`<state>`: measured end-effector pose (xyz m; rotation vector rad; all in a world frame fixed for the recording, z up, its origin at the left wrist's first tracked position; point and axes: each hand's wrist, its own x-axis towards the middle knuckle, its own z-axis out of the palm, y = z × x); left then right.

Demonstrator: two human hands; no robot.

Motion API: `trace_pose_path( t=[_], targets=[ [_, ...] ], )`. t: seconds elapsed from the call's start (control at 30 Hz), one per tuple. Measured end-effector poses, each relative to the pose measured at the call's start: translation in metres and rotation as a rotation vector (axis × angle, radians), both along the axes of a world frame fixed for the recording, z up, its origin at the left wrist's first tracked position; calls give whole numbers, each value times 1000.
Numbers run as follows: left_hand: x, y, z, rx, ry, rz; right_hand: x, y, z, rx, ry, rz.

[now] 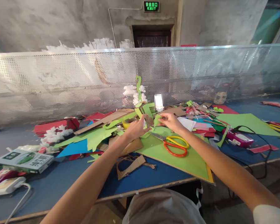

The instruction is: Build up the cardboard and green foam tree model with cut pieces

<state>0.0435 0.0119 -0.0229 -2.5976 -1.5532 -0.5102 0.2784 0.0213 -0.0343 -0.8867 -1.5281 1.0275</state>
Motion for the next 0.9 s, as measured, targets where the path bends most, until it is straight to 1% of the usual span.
trace_pose_path(
  t=[0.13,0.23,0.47,0.63,0.8,0.9],
  targets=[
    [4,-6,4,-21,7,1,-2,-7,6,22,-44,-13],
    [6,-9,5,-28,11,10,-5,-11,8,20,-33,-31],
    [9,-8,2,-11,22,6,-12,-8,3,15,36,-38],
    [11,-8,2,-23,-23,9,-14,-7,0,17,67,-45],
    [11,-10,3,-33,-109,-12,-14,-7,0,33,17,-50],
    [11,-11,3,-40,-131,-49,-13,-6,1,-4,-18,-57]
  ],
)
